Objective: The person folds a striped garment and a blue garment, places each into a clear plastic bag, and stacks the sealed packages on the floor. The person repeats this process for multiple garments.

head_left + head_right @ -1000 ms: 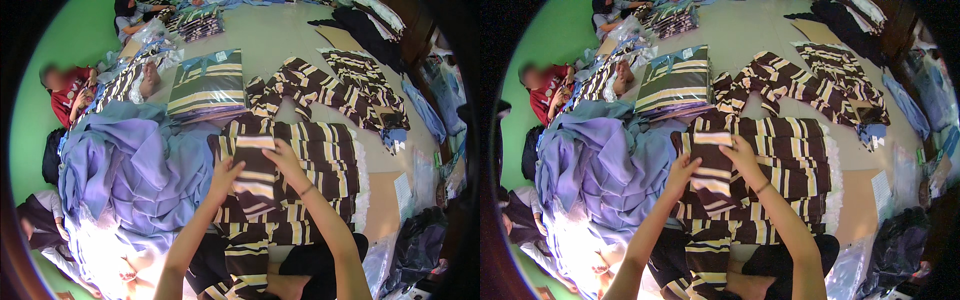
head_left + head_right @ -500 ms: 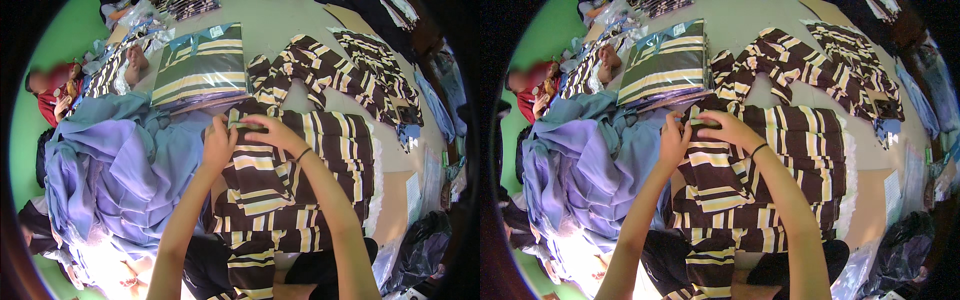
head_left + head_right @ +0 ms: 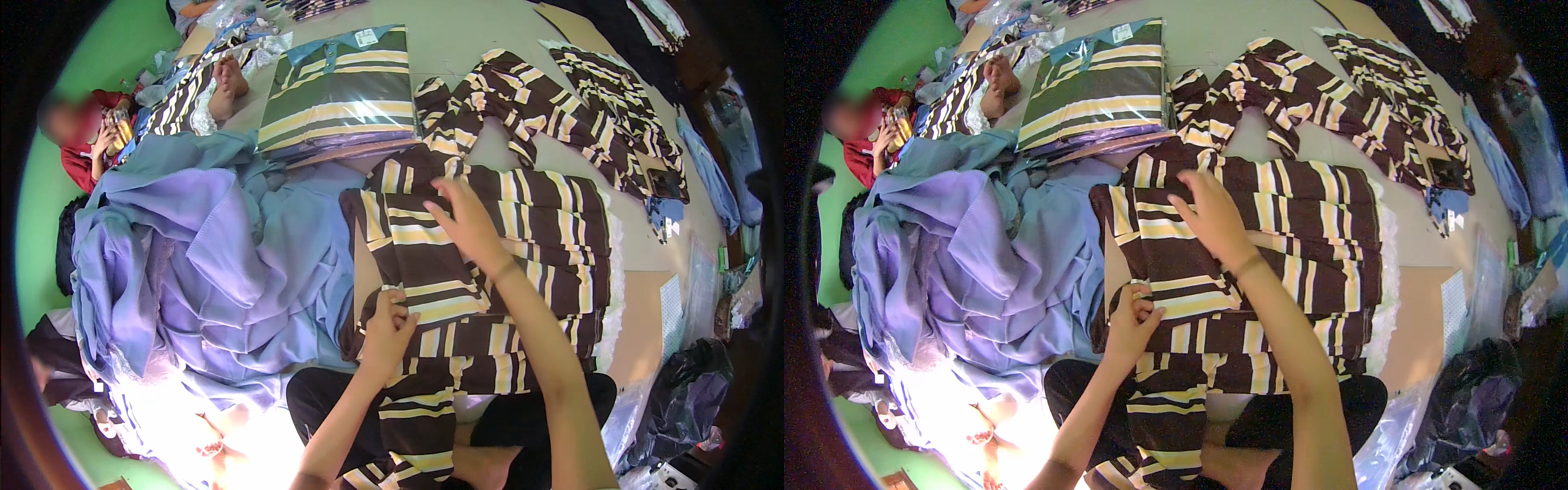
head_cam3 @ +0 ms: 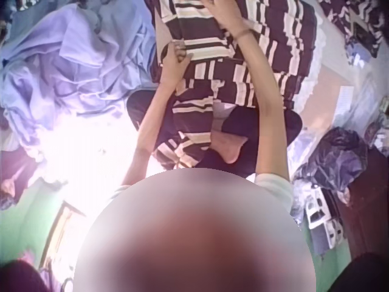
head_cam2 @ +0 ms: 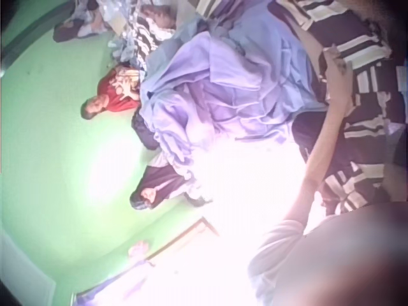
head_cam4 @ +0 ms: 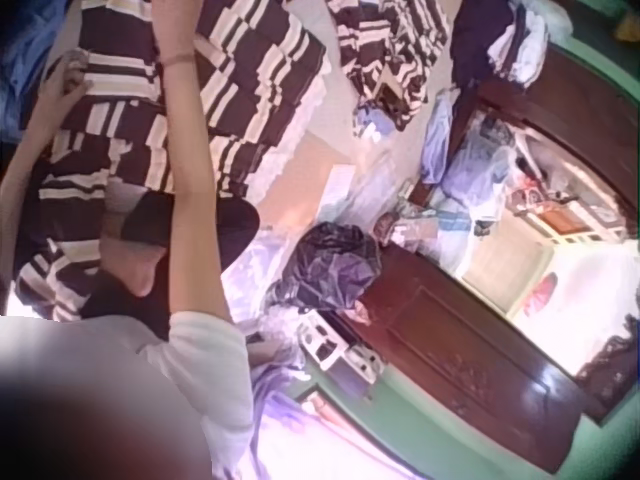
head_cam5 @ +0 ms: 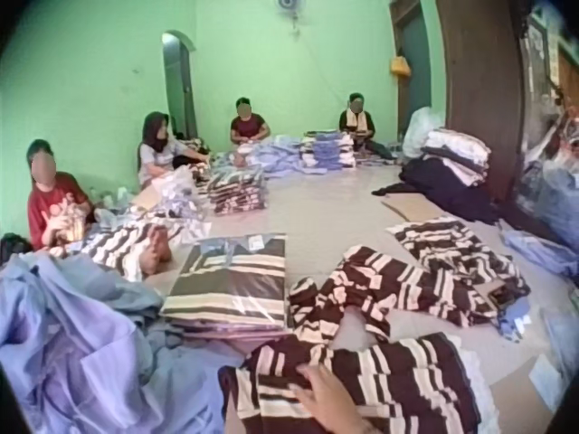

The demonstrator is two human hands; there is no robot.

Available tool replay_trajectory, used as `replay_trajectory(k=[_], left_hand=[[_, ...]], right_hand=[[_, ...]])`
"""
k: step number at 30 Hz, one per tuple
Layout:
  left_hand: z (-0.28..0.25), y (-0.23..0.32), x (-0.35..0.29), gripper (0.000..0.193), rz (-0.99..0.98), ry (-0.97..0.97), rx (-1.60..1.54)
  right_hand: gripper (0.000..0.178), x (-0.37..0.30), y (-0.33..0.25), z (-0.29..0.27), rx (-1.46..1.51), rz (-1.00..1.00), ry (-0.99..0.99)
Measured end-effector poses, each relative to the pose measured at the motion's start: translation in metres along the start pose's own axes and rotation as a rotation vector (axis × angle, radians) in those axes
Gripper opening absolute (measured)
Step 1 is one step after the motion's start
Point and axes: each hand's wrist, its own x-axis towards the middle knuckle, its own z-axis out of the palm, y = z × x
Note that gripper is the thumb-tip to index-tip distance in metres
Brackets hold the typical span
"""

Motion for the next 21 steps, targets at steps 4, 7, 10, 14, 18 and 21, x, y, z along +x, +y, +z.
replay_trajectory(k=[4,7,10,14,18,21], left_hand=[[-0.016,-0.001,-0.011,0.022,0.074,-0.048,-0.005],[-0.026,-0.002,-0.017,0.015,0.321,0.058,0.190],[-0.025,0.000,-0.020,0.018,0.292,0.083,0.472],[-0.007,0.017,-0.020,0.014,0.332,0.259,0.702],[0.045,0.032,-0.007,0.016,0.587,0.117,0.518],[0.129,0.033,-0.006,0.015,0.776,-0.351,0.360]], right_hand=[[0.037,-0.086,-0.043,-0.028,-0.031,0.313,-0.115],[0.029,-0.114,-0.052,-0.030,0.015,0.194,-0.184],[0.025,-0.121,-0.039,-0.031,-0.041,-0.007,-0.275],[0.025,-0.122,-0.004,-0.065,-0.166,-0.139,-0.285],[0.029,-0.101,0.064,-0.134,-0.349,-0.008,-0.081],[0.037,-0.086,0.113,-0.177,-0.716,0.079,0.171]])
